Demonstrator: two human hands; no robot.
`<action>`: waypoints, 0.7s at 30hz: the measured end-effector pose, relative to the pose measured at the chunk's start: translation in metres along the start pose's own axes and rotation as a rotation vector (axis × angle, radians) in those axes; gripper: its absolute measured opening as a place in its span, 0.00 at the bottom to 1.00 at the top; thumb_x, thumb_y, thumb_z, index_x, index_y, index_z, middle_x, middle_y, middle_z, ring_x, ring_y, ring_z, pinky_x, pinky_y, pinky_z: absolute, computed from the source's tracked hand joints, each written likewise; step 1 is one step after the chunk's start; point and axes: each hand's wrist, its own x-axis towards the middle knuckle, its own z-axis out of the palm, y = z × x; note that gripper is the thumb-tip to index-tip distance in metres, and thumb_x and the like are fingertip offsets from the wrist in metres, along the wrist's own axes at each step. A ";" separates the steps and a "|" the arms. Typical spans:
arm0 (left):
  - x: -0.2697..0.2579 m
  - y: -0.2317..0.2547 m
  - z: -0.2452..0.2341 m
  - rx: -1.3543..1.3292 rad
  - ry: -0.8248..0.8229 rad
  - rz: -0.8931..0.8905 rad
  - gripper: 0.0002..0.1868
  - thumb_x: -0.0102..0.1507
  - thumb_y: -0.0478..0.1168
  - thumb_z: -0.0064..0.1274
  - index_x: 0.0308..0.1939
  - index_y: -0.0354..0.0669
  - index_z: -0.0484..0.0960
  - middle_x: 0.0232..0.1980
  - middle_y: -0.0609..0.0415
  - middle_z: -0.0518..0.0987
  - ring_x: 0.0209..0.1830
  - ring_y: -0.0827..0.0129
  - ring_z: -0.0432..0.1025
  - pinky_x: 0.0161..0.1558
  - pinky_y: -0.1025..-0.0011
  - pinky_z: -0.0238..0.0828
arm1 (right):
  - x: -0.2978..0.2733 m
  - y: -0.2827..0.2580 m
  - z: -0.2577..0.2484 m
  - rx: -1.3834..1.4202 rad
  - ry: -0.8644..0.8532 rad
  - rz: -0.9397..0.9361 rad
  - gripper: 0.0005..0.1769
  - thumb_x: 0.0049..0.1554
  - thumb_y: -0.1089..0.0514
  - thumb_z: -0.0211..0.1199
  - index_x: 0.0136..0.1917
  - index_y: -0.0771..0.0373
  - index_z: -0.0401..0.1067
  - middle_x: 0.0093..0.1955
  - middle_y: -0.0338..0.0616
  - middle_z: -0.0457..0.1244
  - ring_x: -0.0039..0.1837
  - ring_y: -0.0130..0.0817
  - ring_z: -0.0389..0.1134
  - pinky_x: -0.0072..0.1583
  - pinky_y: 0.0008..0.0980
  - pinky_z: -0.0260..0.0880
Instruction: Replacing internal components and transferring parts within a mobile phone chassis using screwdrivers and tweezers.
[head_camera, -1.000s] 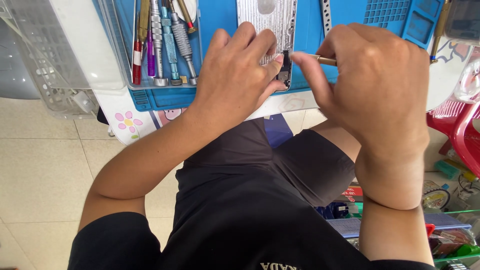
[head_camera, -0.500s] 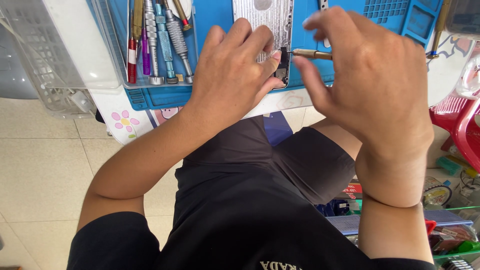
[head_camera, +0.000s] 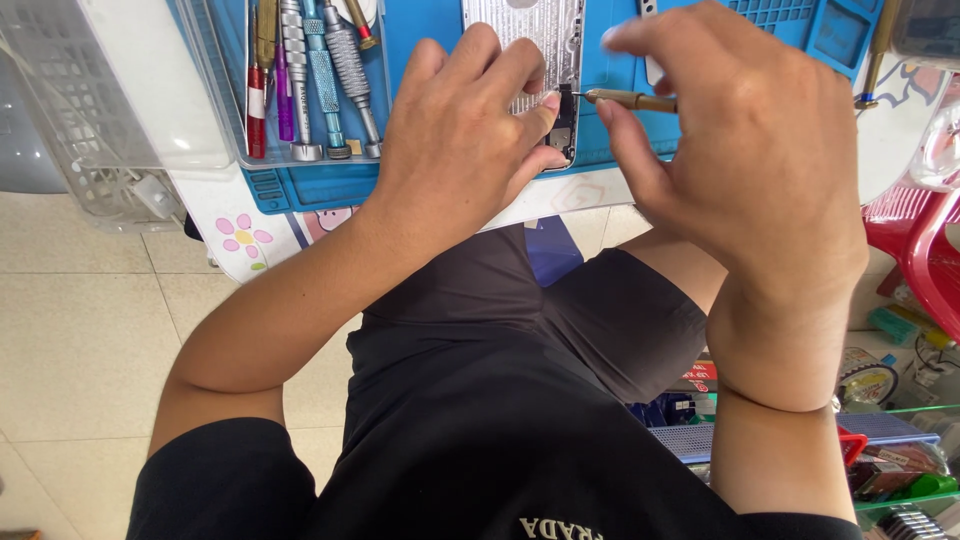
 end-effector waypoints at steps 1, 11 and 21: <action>0.000 -0.001 -0.001 0.000 -0.002 0.000 0.20 0.61 0.53 0.68 0.48 0.42 0.89 0.52 0.60 0.73 0.53 0.65 0.63 0.48 0.63 0.54 | 0.003 -0.003 0.000 0.001 -0.001 0.001 0.11 0.62 0.61 0.68 0.57 0.66 0.77 0.48 0.44 0.68 0.48 0.35 0.72 0.47 0.30 0.67; -0.001 -0.002 0.001 -0.016 0.016 0.011 0.20 0.61 0.52 0.69 0.49 0.44 0.89 0.49 0.61 0.72 0.54 0.66 0.63 0.49 0.63 0.54 | 0.002 -0.006 -0.001 -0.101 0.001 0.003 0.08 0.61 0.57 0.72 0.44 0.61 0.76 0.44 0.40 0.66 0.49 0.39 0.69 0.46 0.34 0.66; -0.002 -0.002 0.001 -0.005 0.026 0.018 0.21 0.61 0.53 0.69 0.50 0.45 0.90 0.49 0.61 0.72 0.54 0.66 0.62 0.49 0.63 0.54 | 0.001 -0.003 -0.002 -0.087 0.030 -0.027 0.06 0.61 0.62 0.68 0.51 0.64 0.76 0.46 0.43 0.67 0.46 0.36 0.69 0.49 0.34 0.66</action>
